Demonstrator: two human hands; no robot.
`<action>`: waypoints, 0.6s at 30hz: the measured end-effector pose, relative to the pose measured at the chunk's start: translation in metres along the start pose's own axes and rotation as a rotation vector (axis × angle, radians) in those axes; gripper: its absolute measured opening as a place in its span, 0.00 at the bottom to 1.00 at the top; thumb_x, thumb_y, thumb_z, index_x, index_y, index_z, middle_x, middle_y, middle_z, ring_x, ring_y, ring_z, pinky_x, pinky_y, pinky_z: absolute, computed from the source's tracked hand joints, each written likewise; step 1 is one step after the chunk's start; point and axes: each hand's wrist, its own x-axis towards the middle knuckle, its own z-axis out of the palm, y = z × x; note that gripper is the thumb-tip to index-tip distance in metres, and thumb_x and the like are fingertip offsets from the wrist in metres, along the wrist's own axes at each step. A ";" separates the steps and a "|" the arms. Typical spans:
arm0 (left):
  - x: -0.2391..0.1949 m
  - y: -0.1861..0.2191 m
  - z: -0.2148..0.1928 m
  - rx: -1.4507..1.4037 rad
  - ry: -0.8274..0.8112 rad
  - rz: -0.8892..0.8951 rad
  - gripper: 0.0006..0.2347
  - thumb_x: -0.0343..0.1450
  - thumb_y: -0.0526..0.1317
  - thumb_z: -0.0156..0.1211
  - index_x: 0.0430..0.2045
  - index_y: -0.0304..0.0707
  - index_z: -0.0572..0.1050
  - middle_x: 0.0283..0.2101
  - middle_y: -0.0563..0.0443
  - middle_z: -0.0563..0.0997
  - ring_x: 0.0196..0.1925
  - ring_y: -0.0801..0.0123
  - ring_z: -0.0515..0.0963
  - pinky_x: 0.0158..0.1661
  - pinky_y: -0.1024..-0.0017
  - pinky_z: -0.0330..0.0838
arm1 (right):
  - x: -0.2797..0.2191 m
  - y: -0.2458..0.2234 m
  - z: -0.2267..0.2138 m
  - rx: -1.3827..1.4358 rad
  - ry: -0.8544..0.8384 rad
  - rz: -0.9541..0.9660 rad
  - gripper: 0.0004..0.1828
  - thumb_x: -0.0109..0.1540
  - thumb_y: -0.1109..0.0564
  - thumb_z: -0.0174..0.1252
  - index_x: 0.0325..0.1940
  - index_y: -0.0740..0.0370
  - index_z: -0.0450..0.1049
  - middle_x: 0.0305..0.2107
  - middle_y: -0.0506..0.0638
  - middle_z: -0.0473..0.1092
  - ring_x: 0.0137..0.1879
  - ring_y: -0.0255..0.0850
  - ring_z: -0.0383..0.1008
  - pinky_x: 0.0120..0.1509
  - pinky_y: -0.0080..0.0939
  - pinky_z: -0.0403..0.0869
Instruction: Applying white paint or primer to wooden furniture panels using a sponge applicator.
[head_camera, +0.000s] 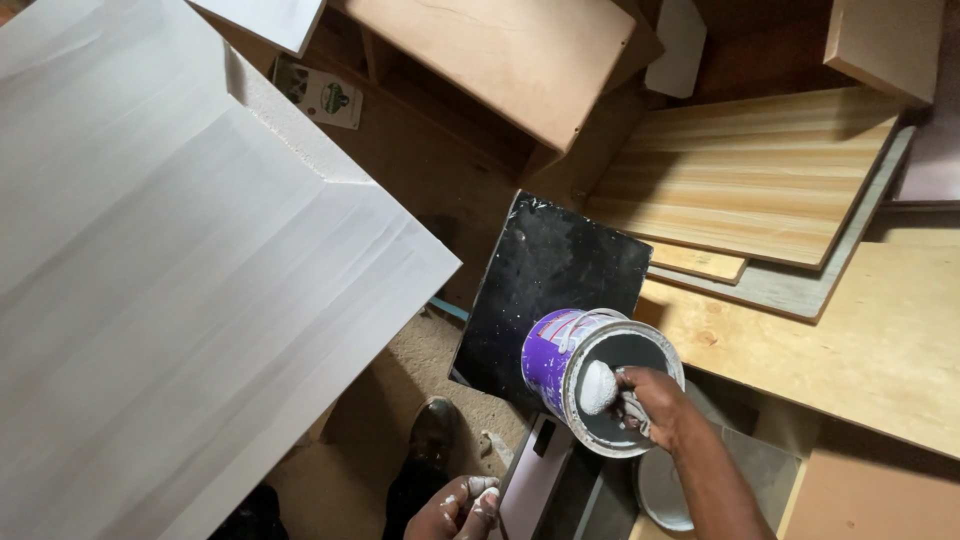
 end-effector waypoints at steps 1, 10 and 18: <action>-0.001 0.003 -0.003 0.012 -0.018 -0.014 0.10 0.64 0.49 0.64 0.28 0.59 0.92 0.22 0.67 0.85 0.28 0.86 0.80 0.37 0.87 0.72 | -0.007 -0.004 0.004 -0.040 0.004 0.008 0.11 0.64 0.63 0.47 0.33 0.70 0.74 0.20 0.60 0.68 0.20 0.43 0.64 0.16 0.35 0.54; -0.002 -0.006 -0.008 -0.147 0.092 -0.021 0.09 0.61 0.43 0.70 0.28 0.49 0.94 0.24 0.60 0.91 0.29 0.80 0.85 0.37 0.84 0.78 | -0.046 -0.040 0.015 -0.059 -0.201 0.226 0.19 0.62 0.62 0.51 0.48 0.84 0.77 0.40 0.74 0.78 0.44 0.63 0.78 0.48 0.59 0.77; 0.022 -0.018 -0.041 -0.060 -0.064 -0.086 0.08 0.65 0.43 0.71 0.32 0.53 0.93 0.24 0.62 0.90 0.30 0.85 0.84 0.39 0.89 0.76 | -0.031 -0.033 0.022 -0.232 0.058 0.152 0.13 0.63 0.58 0.53 0.30 0.71 0.75 0.19 0.61 0.70 0.20 0.47 0.68 0.21 0.41 0.65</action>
